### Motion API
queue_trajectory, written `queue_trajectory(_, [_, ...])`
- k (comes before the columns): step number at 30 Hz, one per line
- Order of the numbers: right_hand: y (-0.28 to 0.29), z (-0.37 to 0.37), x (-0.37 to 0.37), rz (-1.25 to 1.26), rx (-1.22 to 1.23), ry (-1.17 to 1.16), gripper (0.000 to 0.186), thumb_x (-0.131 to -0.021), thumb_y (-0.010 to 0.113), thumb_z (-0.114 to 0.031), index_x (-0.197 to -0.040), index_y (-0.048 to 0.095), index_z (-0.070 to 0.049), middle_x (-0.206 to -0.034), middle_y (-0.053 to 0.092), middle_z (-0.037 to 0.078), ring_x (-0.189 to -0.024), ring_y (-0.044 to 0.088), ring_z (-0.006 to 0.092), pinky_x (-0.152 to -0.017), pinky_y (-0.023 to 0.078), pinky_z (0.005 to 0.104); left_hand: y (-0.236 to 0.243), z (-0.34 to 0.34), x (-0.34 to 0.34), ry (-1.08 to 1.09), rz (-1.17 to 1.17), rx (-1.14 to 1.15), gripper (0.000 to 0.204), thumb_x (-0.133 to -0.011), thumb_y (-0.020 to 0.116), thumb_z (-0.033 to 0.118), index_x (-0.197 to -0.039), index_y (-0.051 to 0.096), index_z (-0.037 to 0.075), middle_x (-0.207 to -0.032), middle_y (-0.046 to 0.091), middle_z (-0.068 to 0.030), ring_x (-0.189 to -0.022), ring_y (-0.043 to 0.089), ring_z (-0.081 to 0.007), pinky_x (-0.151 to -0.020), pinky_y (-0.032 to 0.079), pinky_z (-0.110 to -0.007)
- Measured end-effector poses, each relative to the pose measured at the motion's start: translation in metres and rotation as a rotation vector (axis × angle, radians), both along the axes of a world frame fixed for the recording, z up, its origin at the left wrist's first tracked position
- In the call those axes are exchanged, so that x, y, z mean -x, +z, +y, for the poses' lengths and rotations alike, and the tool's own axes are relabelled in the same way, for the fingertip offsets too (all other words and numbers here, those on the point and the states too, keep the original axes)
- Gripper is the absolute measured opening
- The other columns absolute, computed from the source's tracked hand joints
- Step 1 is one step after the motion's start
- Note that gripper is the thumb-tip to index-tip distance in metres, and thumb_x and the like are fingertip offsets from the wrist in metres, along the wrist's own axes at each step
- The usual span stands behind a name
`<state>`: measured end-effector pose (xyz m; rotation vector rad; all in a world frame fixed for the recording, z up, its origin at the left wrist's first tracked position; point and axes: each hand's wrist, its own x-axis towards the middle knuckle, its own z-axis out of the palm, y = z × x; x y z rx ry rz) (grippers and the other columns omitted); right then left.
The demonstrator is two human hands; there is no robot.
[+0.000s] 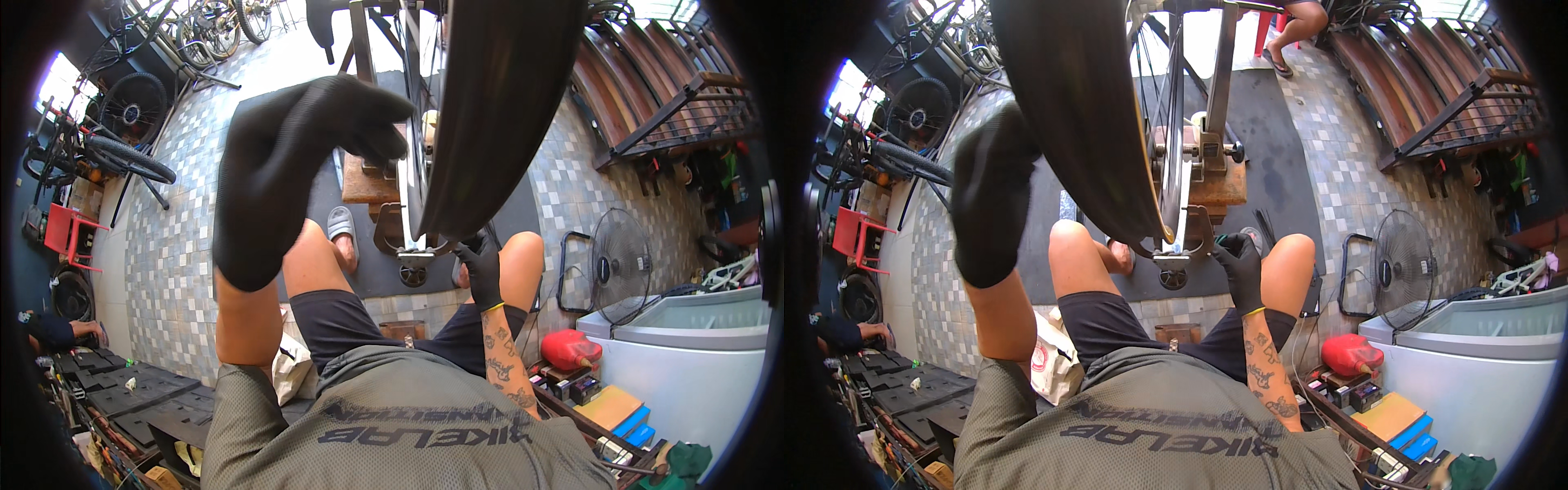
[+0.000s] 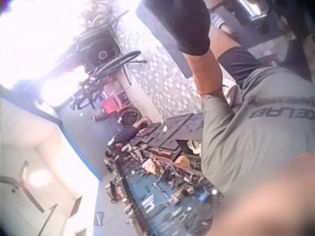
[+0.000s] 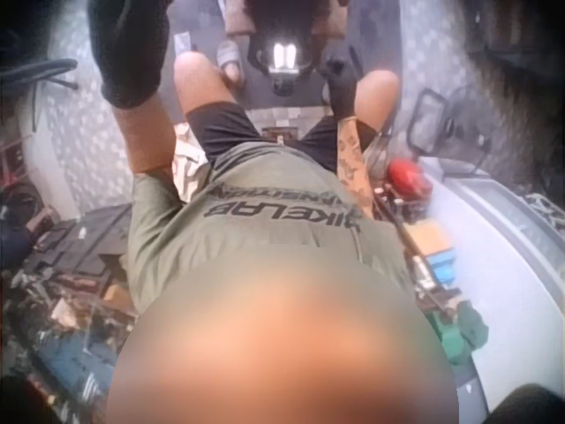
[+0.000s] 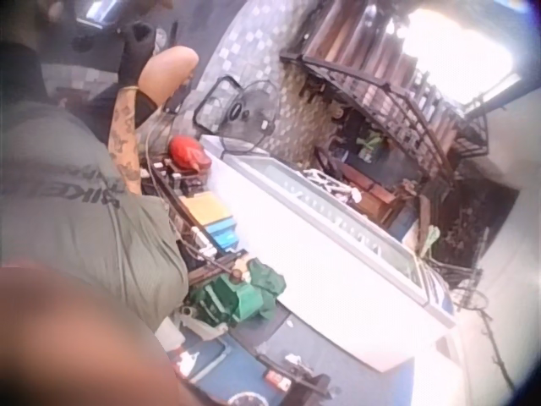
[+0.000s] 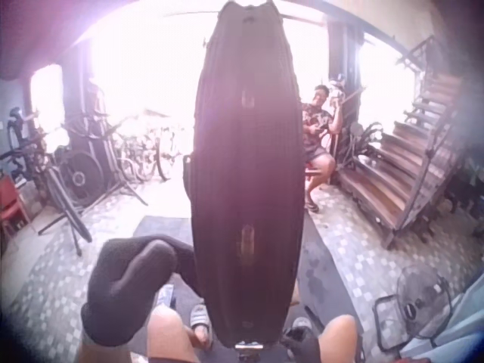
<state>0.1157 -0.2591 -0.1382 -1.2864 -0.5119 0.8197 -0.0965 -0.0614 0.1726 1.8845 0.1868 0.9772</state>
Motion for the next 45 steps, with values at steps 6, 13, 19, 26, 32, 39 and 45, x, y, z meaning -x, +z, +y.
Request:
queue_trajectory(6, [-0.012, -0.002, 0.005, 0.367, -0.076, 0.039, 0.029, -0.101, 0.067, -0.012, -0.128, 0.058, -0.004, -0.099, 0.064, 0.001, -0.089, 0.064, 0.0112, -0.081, 0.056, 0.0289, 0.007, 0.009, 0.022, 0.100, -0.110, 0.166, 0.053, -0.114, 0.042, 0.033, -0.114, 0.072, -0.010, -0.094, 0.075, -0.0182, -0.087, 0.073, -0.0233, -0.086, 0.055, -0.036])
queue_trajectory(13, [-0.071, -0.016, -0.008, 0.725, -0.256, 0.484, 0.020, -0.108, 0.056, -0.028, -0.112, 0.062, -0.009, -0.083, 0.060, 0.000, -0.073, 0.061, 0.0109, -0.068, 0.048, 0.0268, -0.061, 0.015, 0.049, 0.212, -0.050, 0.408, 0.048, -0.113, 0.045, 0.031, -0.117, 0.071, -0.010, -0.095, 0.075, -0.0167, -0.088, 0.072, -0.0227, -0.086, 0.055, -0.036])
queue_trajectory(19, [-0.089, -0.009, 0.035, -0.339, 0.283, 0.118, 0.026, -0.100, 0.062, -0.024, -0.108, 0.065, 0.000, -0.094, 0.071, 0.009, -0.082, 0.068, 0.0197, -0.075, 0.052, 0.0333, -0.118, 0.012, 0.069, 0.332, -0.045, 0.696, 0.044, -0.111, 0.051, 0.032, -0.117, 0.072, -0.006, -0.097, 0.076, -0.0131, -0.090, 0.073, -0.0206, -0.085, 0.056, -0.034])
queue_trajectory(26, [-0.099, 0.014, 0.042, -0.680, 0.251, 0.083, 0.029, -0.091, 0.066, -0.015, -0.117, 0.067, -0.002, -0.107, 0.073, 0.019, -0.097, 0.071, 0.0360, -0.082, 0.055, 0.0394, -0.165, -0.006, 0.071, 0.304, -0.044, 0.807, 0.042, -0.111, 0.053, 0.031, -0.116, 0.073, -0.005, -0.097, 0.076, -0.0118, -0.089, 0.073, -0.0195, -0.085, 0.055, -0.032])
queue_trajectory(32, [-0.103, 0.036, 0.031, -0.624, 0.205, 0.164, 0.047, -0.092, 0.067, -0.009, -0.137, 0.055, -0.004, -0.120, 0.070, 0.016, -0.102, 0.072, 0.0287, -0.087, 0.056, 0.0367, -0.180, -0.017, 0.057, 0.273, 0.036, 0.791, 0.041, -0.112, 0.051, 0.030, -0.117, 0.072, -0.005, -0.098, 0.076, -0.0110, -0.089, 0.073, -0.0186, -0.085, 0.055, -0.031])
queue_trajectory(39, [-0.076, 0.020, 0.027, -0.679, 0.144, 0.331, 0.028, -0.099, 0.057, -0.010, -0.126, 0.066, -0.005, -0.109, 0.073, 0.018, -0.094, 0.072, 0.0326, -0.082, 0.056, 0.0376, -0.191, -0.026, 0.045, 0.230, 0.044, 0.816, 0.037, -0.112, 0.051, 0.026, -0.118, 0.072, -0.005, -0.098, 0.076, -0.0116, -0.089, 0.073, -0.0185, -0.085, 0.056, -0.031])
queue_trajectory(45, [-0.103, 0.023, 0.033, -0.395, 0.555, 0.119, 0.030, -0.099, 0.060, -0.020, -0.124, 0.067, -0.004, -0.112, 0.072, 0.021, -0.098, 0.070, 0.0384, -0.085, 0.055, 0.0428, -0.196, -0.030, 0.037, 0.288, 0.219, 0.560, 0.034, -0.111, 0.050, 0.021, -0.114, 0.072, -0.005, -0.097, 0.075, -0.0106, -0.087, 0.071, -0.0183, -0.083, 0.055, -0.031])
